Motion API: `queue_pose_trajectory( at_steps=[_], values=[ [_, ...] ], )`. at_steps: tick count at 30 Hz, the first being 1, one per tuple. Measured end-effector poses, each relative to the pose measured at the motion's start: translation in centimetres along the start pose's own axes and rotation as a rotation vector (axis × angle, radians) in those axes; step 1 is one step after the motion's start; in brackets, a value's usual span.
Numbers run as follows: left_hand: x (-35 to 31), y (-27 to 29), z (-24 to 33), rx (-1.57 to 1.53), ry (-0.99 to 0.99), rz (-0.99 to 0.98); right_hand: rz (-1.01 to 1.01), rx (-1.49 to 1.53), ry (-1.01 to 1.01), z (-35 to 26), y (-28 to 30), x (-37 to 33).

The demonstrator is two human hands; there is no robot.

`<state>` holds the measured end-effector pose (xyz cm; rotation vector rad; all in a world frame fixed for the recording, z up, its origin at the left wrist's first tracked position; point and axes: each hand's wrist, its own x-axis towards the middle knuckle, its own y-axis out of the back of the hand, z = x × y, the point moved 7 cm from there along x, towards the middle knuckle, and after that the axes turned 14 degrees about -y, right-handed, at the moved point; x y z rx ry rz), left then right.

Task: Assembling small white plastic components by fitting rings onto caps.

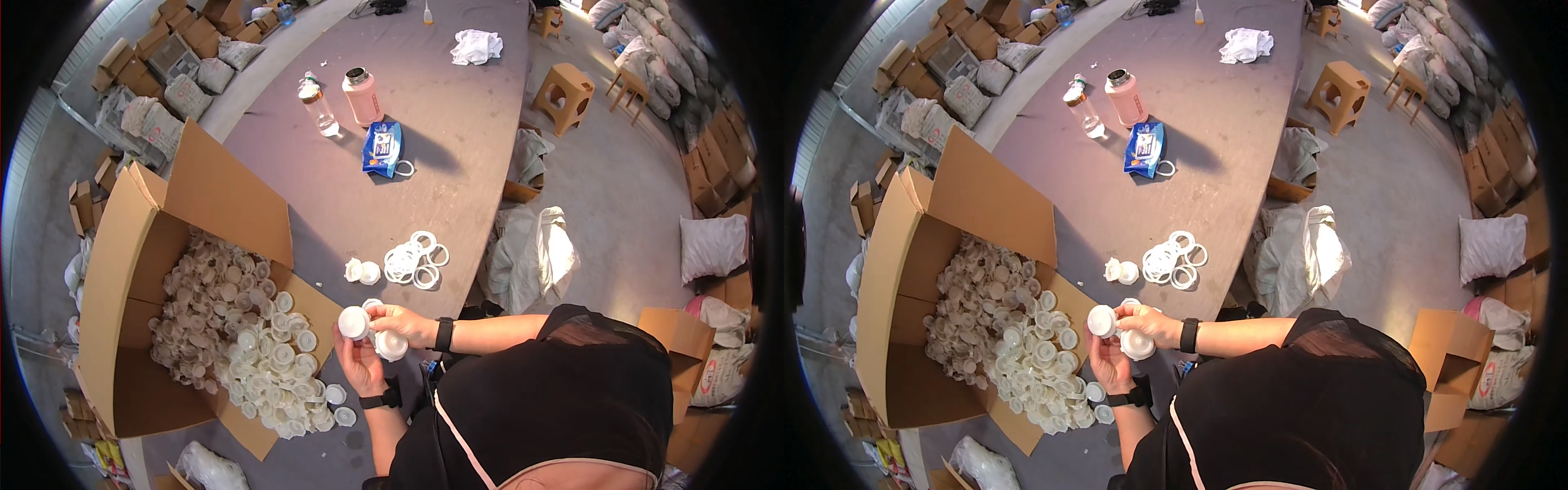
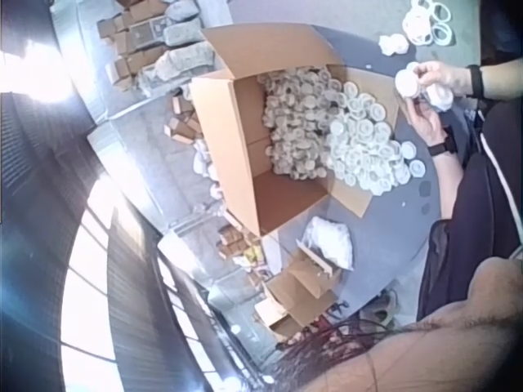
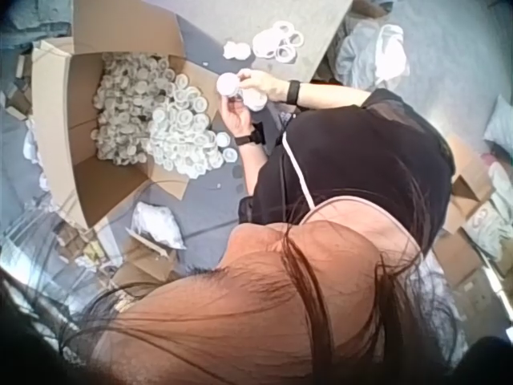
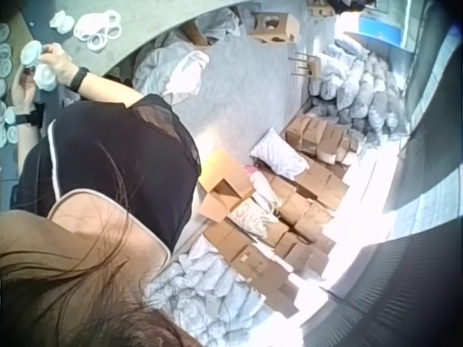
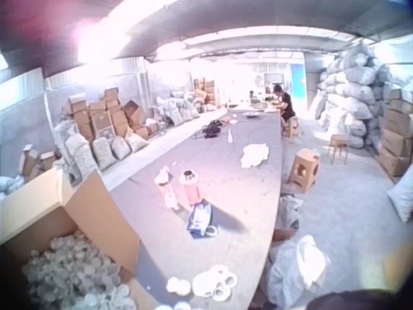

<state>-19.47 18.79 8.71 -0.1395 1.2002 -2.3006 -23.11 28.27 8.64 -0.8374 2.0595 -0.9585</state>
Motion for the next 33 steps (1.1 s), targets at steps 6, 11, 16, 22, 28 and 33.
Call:
queue_pose_trajectory(
  at_steps=[6,11,16,22,28,33],
  values=[
    [2.9,7.1,-2.3,0.322,0.112,0.13,0.47,-0.282,0.019,0.7,4.9,0.4],
    [8.1,11.0,-0.3,0.905,0.007,0.04,0.515,-0.09,-0.214,2.4,9.2,-0.3],
    [11.6,10.3,1.0,1.42,-0.303,-0.204,0.635,-0.014,-0.156,0.5,10.8,-1.6],
    [11.1,0.2,-7.6,1.472,-0.402,-0.685,0.6,0.294,-0.297,2.6,14.5,-2.6],
    [11.1,-4.6,-11.7,1.691,-0.553,-0.859,0.558,0.442,-0.264,2.1,16.5,-4.0],
    [14.2,-1.6,-7.9,1.733,-0.629,-0.403,0.582,0.48,-0.18,0.6,17.7,-4.2]
  ],
)
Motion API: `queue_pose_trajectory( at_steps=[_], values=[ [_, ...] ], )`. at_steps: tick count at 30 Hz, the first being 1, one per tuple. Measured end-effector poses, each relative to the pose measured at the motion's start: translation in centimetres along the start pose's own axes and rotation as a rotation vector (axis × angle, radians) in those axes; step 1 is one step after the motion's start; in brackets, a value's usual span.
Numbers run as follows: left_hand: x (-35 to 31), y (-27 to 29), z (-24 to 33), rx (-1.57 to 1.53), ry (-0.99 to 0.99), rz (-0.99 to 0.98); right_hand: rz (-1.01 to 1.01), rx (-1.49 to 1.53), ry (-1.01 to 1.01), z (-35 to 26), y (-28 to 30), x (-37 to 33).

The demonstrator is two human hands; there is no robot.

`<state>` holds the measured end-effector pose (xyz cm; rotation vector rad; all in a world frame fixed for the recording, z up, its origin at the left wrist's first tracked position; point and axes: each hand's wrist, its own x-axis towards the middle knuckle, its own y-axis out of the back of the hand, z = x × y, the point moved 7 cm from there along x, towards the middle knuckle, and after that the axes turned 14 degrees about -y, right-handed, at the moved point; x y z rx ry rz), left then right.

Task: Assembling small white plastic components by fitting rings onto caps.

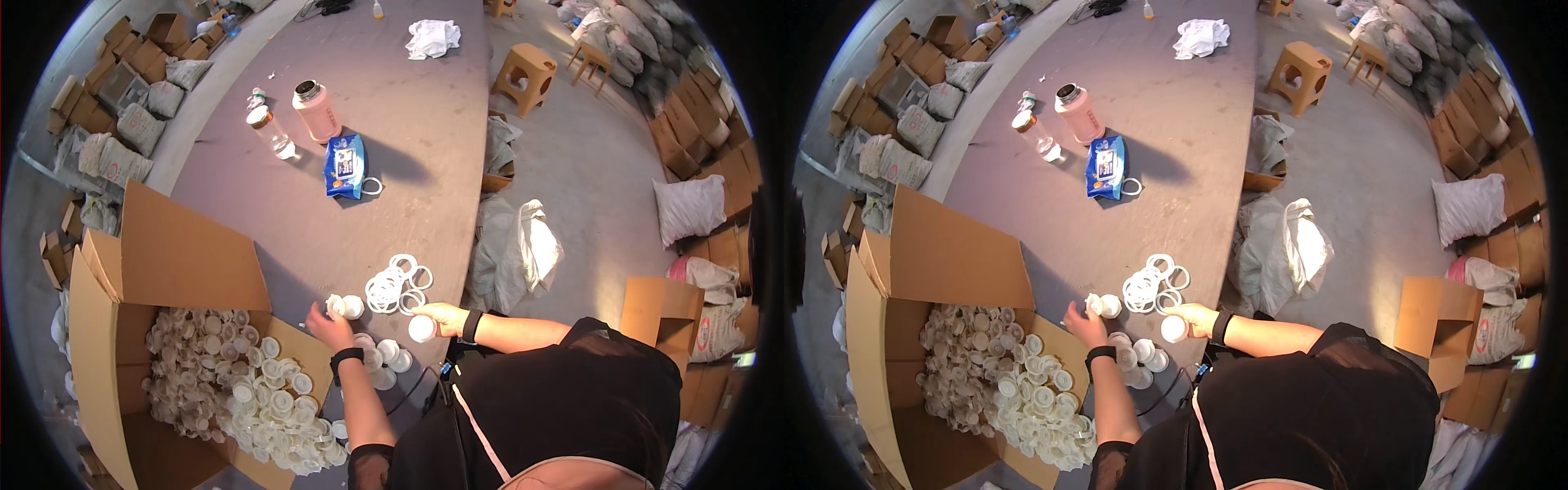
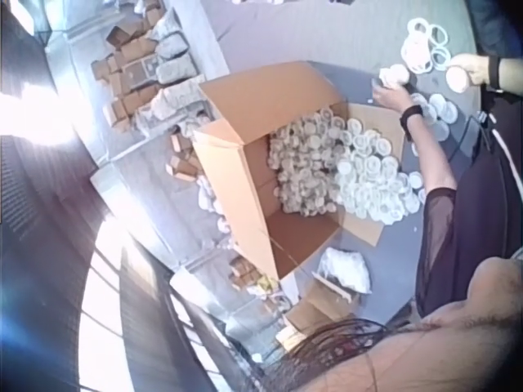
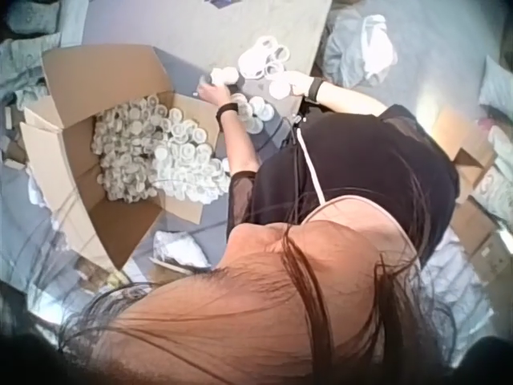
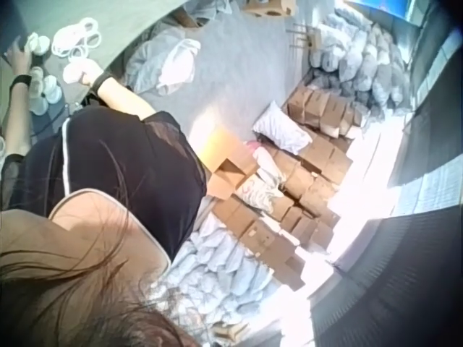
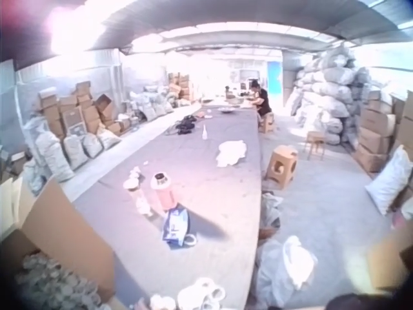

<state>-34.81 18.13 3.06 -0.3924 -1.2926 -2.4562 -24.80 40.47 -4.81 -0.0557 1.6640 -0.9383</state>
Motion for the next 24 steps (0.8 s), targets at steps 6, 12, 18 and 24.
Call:
queue_pose_trajectory(
  at_steps=[6,12,18,24],
  values=[
    [-1.8,5.5,-7.2,0.217,0.17,0.016,0.092,-0.181,0.13,-0.5,0.7,1.8],
    [-3.6,9.4,-7.4,0.709,0.09,-0.008,0.255,-0.508,0.197,-0.8,0.2,2.2],
    [-3.7,5.9,-5.1,0.146,-0.089,-0.177,0.311,-0.854,0.304,-1.9,-1.4,0.8],
    [0.0,1.3,-2.5,-0.103,-0.146,-0.203,0.366,-1.134,0.369,-1.6,-1.5,-0.1]
  ],
)
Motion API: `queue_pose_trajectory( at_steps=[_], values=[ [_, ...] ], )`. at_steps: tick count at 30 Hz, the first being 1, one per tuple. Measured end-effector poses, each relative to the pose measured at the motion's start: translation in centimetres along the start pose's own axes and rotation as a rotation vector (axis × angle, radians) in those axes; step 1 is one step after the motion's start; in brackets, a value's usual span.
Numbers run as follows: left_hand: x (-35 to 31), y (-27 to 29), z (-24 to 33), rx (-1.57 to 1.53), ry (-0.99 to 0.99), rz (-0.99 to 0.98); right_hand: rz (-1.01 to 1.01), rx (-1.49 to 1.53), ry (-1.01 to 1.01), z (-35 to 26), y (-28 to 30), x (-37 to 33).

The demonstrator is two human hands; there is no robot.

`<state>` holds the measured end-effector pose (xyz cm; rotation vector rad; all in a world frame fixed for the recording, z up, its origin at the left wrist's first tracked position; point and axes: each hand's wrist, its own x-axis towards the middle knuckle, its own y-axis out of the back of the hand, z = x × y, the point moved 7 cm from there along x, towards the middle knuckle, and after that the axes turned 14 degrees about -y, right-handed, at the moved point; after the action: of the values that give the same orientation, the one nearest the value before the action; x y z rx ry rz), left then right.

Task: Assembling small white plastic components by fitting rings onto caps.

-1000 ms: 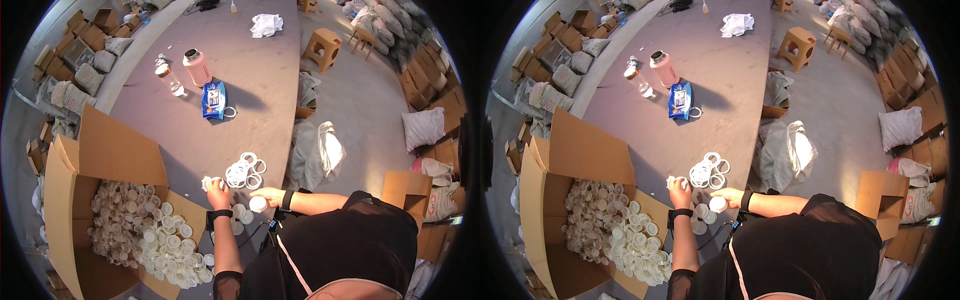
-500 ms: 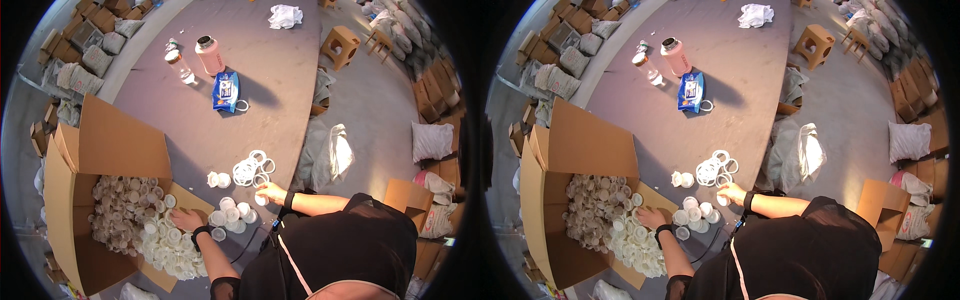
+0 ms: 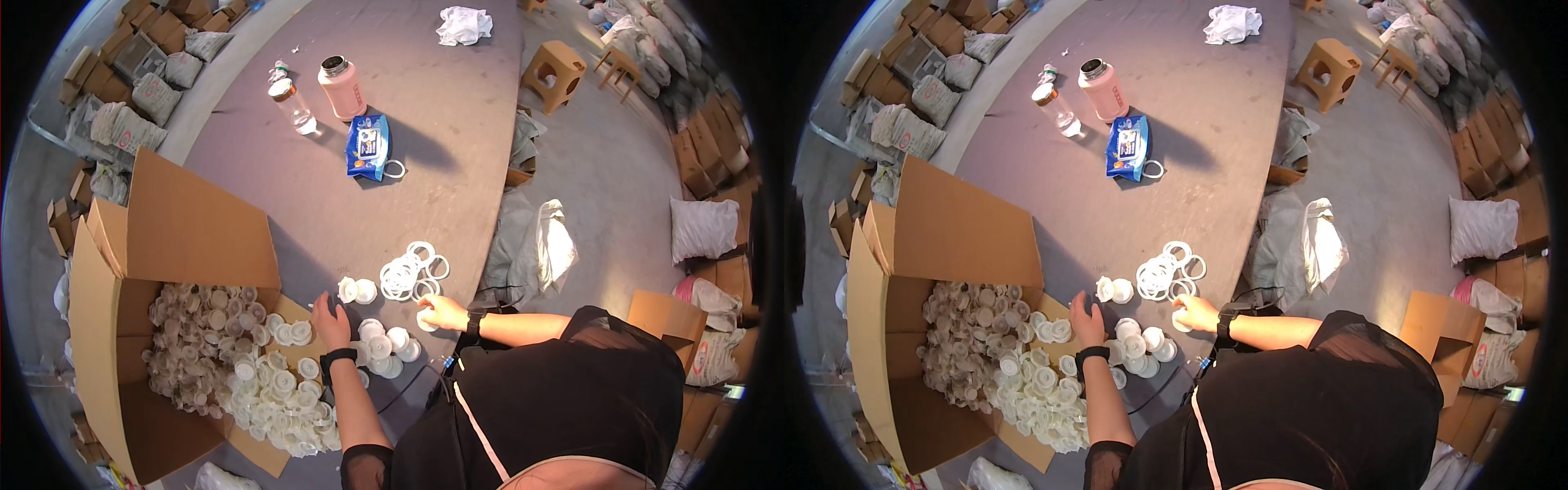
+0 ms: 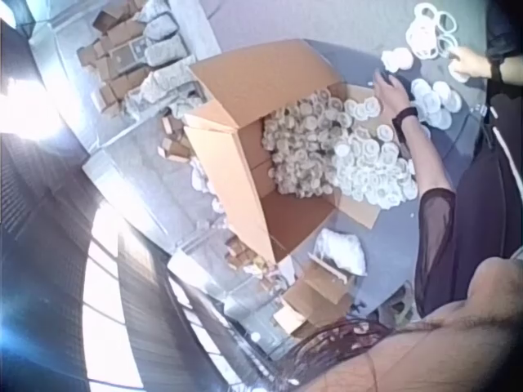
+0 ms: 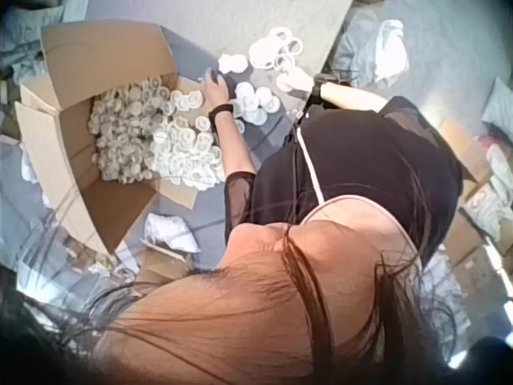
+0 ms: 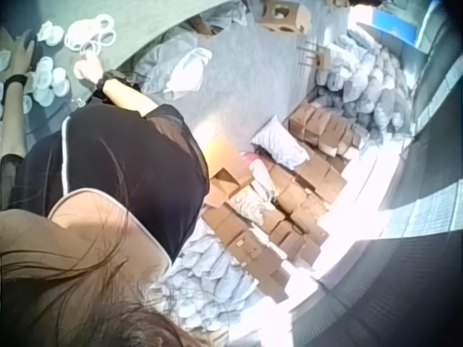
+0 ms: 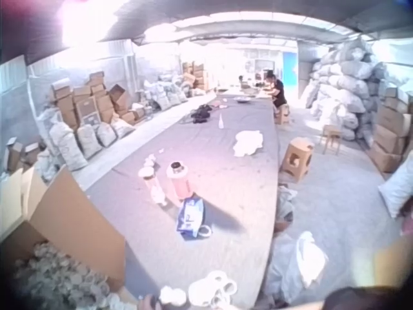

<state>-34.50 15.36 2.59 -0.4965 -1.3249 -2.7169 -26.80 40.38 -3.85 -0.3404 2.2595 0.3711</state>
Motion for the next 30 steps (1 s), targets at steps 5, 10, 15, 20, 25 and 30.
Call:
queue_pose_trajectory(
  at_steps=[5,10,15,20,25,30],
  values=[
    [-0.9,-4.6,-1.9,-0.091,-0.016,-0.224,0.113,-0.13,0.242,1.8,0.1,0.4],
    [-0.2,-3.3,3.3,-0.048,0.062,-0.104,0.152,-0.138,0.185,3.7,0.9,1.1],
    [-1.5,-7.8,7.4,0.121,-0.054,-0.313,0.034,-0.235,0.05,2.1,1.2,0.8],
    [-1.3,-10.7,7.1,0.204,0.086,-0.424,-0.103,0.267,-0.118,2.1,1.6,0.1],
    [-1.2,-9.4,7.5,0.087,0.193,-0.358,-0.087,0.517,-0.14,2.4,2.2,0.1],
    [-3.8,-7.8,4.2,-0.502,0.475,-0.047,-0.075,0.666,-0.157,1.7,2.0,-0.7]
  ],
)
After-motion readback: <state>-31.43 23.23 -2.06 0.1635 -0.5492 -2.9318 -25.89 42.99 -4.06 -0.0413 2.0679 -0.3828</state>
